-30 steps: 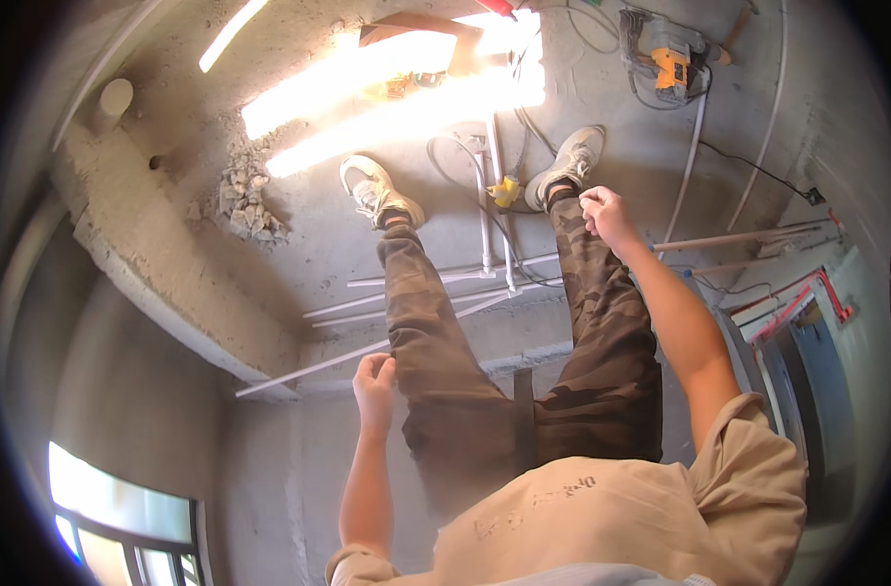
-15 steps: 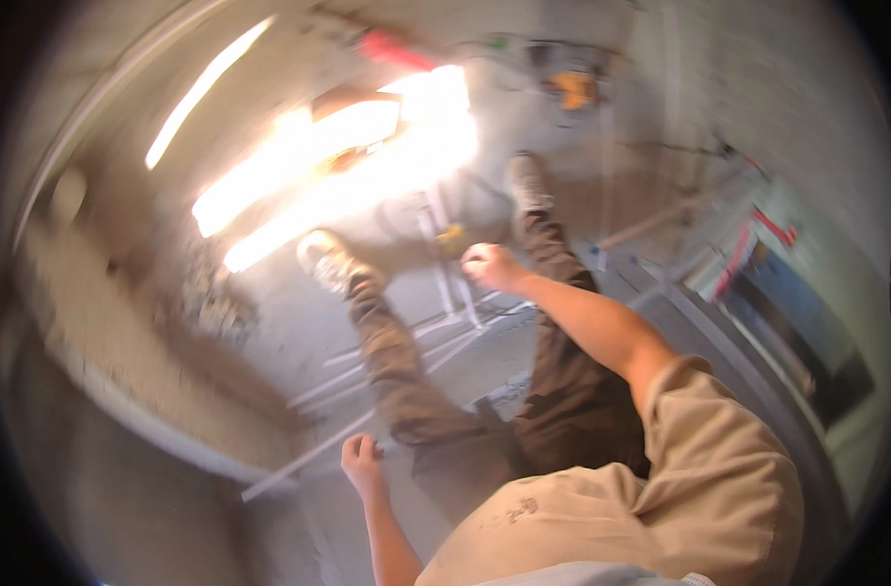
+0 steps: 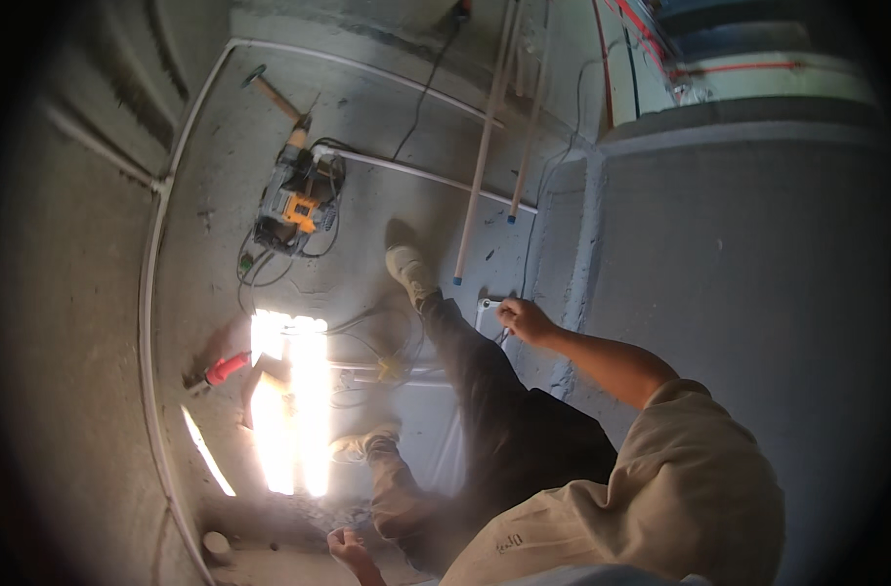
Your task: The person installs white PVC conduit along a concrete wall and ceiling. They cut conduit pieces with a pipe cutter, hammer them into place, and use a drill to secure sections. The person also uses a hammer drill to create holes in the concrete for mounting.
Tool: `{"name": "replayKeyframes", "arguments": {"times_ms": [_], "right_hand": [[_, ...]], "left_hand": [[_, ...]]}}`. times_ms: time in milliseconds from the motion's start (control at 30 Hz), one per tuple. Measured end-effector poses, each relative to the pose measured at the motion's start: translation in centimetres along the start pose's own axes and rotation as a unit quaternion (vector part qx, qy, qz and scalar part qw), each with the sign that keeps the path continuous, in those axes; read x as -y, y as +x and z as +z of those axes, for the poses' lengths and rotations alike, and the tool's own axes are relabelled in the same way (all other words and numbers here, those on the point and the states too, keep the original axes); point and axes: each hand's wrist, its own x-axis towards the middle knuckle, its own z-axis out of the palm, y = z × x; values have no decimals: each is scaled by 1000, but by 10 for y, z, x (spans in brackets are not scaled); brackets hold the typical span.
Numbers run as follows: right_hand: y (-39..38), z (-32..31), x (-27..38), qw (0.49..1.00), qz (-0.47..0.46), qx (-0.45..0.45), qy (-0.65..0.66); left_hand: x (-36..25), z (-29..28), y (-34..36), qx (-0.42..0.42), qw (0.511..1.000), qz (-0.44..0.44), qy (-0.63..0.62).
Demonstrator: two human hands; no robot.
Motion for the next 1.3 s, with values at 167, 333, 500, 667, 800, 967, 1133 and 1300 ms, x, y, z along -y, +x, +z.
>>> {"name": "replayKeyframes", "arguments": {"times_ms": [167,333,500,667,800,967,1133,1300], "right_hand": [[-21,-87,-133,991,117,-52,44],[-4,-127,-204,999,18,38,4],[33,-210,-191,952,238,69,181],[84,-309,-153,930,226,-91,275],[103,-349,-123,934,204,-98,278],[107,-360,-92,936,236,-112,236],[94,-361,-66,910,243,-160,297],[52,-365,-61,924,265,-154,229]], "left_hand": [[-180,37,1,30,984,113,136],[-336,173,-56,81,958,202,189],[-457,329,-135,191,889,328,257],[-561,406,-191,188,837,405,316],[-647,432,-205,184,827,436,305],[-748,502,-194,224,689,589,358],[-791,570,-182,313,716,487,390],[-819,668,-198,375,722,424,398]]}}
